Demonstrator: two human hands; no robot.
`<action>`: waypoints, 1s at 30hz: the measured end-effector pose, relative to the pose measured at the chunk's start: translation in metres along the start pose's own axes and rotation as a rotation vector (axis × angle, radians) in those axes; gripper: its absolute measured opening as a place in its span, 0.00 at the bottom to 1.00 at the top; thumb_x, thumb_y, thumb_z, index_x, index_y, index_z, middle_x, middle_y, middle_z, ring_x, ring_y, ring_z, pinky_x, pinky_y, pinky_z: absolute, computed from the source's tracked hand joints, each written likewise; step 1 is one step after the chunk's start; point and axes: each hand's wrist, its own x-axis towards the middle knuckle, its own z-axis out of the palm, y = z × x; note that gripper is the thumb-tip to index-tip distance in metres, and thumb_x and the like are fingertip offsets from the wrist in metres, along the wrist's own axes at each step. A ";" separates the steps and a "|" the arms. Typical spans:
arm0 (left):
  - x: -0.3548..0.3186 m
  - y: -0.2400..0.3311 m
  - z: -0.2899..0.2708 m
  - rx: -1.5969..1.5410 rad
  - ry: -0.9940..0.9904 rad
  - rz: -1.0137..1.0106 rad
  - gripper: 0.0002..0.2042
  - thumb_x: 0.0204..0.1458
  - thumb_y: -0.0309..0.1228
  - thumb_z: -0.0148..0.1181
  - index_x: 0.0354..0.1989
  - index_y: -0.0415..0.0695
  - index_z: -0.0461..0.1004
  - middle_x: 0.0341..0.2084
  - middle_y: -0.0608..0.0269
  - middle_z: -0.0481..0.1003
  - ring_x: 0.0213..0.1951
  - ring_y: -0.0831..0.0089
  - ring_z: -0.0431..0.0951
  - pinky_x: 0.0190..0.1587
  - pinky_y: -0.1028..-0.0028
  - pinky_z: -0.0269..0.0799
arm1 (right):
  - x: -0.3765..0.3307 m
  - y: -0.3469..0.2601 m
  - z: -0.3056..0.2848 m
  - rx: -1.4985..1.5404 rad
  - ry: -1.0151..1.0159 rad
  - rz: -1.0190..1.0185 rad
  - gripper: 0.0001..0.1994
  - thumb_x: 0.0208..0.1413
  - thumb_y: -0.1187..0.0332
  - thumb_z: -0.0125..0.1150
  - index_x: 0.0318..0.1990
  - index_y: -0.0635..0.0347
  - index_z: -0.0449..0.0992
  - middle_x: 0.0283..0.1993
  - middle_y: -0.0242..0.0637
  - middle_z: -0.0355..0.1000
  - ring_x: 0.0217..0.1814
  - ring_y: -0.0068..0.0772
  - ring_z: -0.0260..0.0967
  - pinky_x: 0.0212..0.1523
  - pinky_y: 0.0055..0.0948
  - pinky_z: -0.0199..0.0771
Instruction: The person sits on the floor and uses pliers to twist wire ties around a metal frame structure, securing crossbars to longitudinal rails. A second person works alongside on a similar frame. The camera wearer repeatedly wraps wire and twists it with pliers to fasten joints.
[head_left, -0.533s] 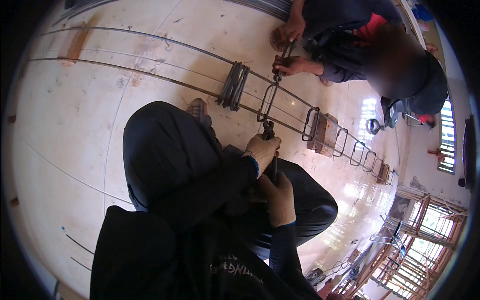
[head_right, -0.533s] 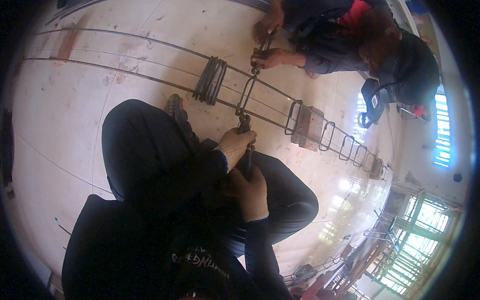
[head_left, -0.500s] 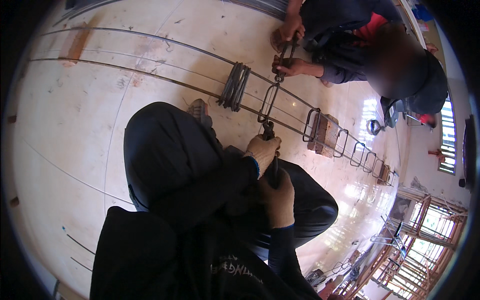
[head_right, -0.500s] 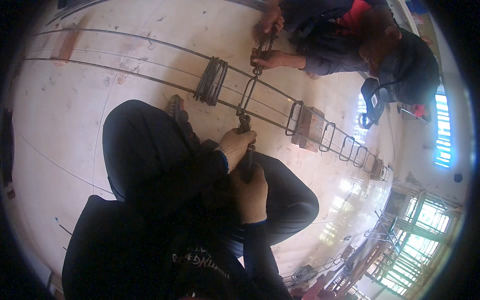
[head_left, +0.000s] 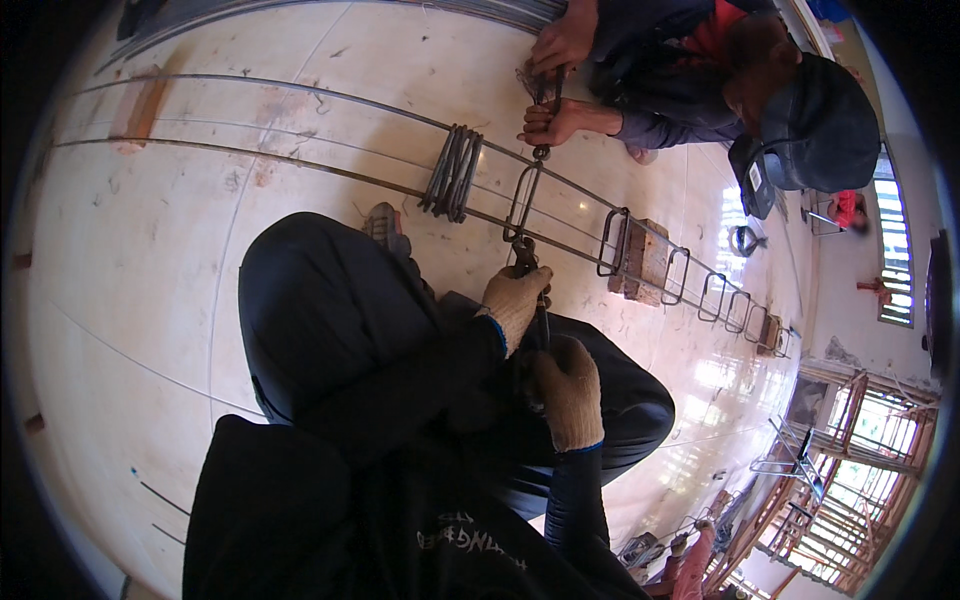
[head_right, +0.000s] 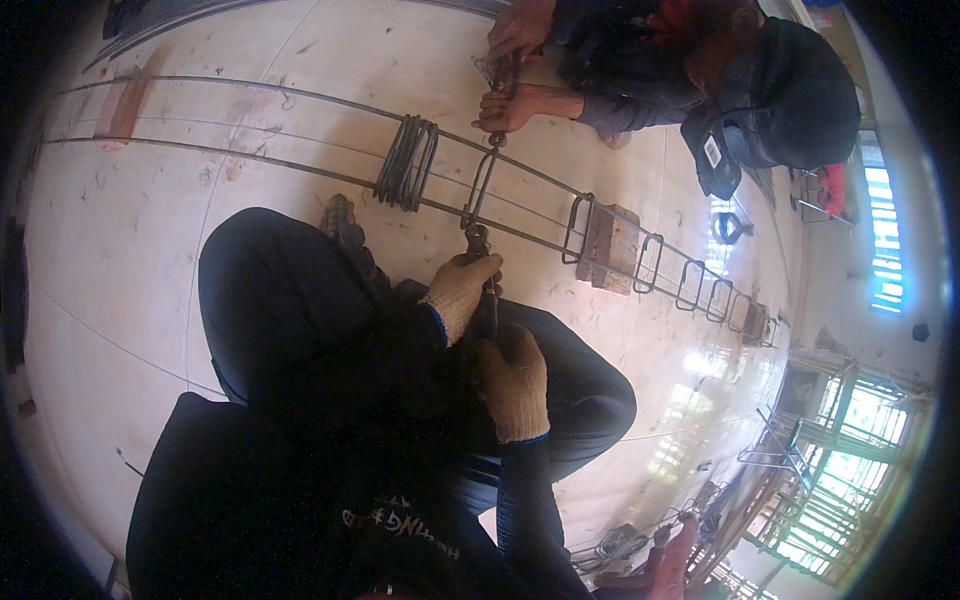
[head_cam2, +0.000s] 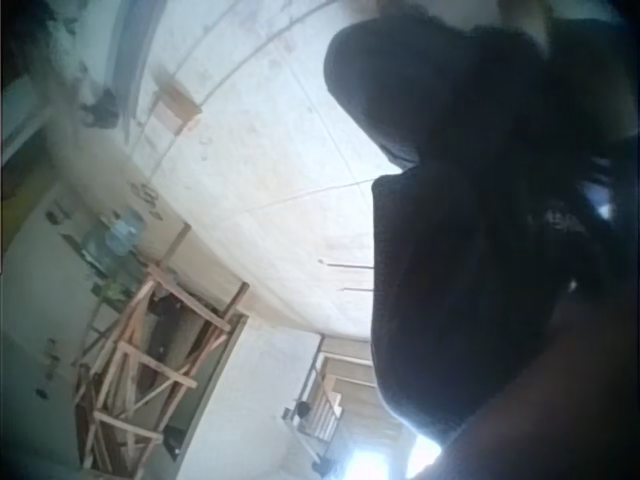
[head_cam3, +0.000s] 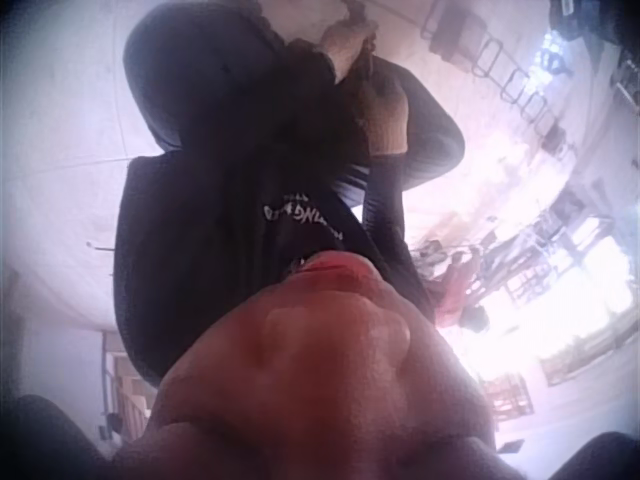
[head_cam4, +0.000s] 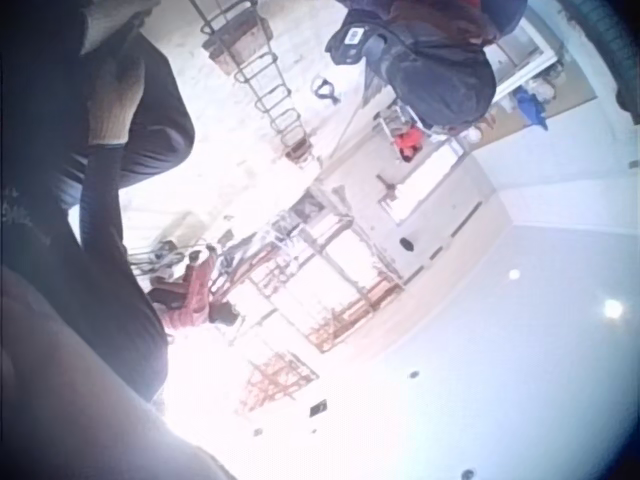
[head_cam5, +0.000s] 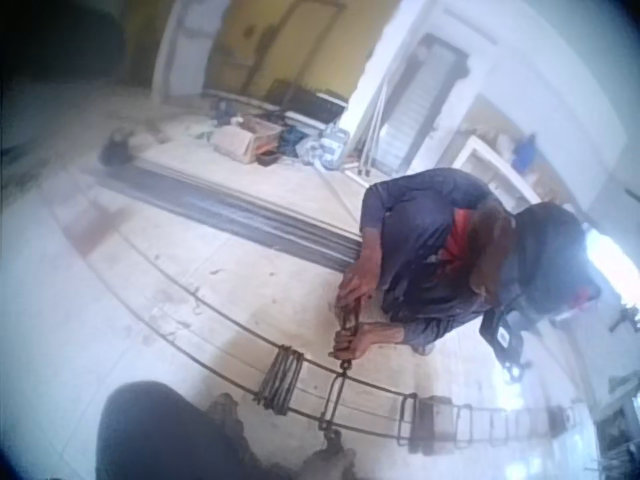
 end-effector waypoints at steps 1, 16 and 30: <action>0.000 0.000 0.000 -0.006 0.005 0.001 0.15 0.58 0.35 0.67 0.42 0.33 0.77 0.31 0.60 0.79 0.30 0.72 0.78 0.37 0.72 0.74 | 0.001 0.000 0.001 -0.027 0.005 -0.026 0.13 0.62 0.65 0.61 0.45 0.69 0.77 0.33 0.46 0.78 0.30 0.37 0.76 0.33 0.36 0.75; 0.009 -0.010 0.001 0.054 -0.037 0.089 0.13 0.59 0.34 0.64 0.40 0.35 0.75 0.27 0.61 0.78 0.29 0.72 0.78 0.36 0.69 0.73 | 0.000 -0.020 0.041 -0.816 0.275 -0.145 0.24 0.59 0.60 0.66 0.57 0.68 0.72 0.44 0.61 0.80 0.49 0.59 0.82 0.48 0.53 0.81; 0.000 -0.002 -0.002 -0.179 -0.190 -0.290 0.20 0.62 0.48 0.68 0.42 0.41 0.74 0.27 0.60 0.75 0.27 0.69 0.75 0.33 0.67 0.75 | 0.029 -0.021 0.013 -0.684 -0.023 -0.111 0.15 0.59 0.66 0.59 0.44 0.72 0.80 0.44 0.64 0.81 0.48 0.65 0.79 0.52 0.51 0.80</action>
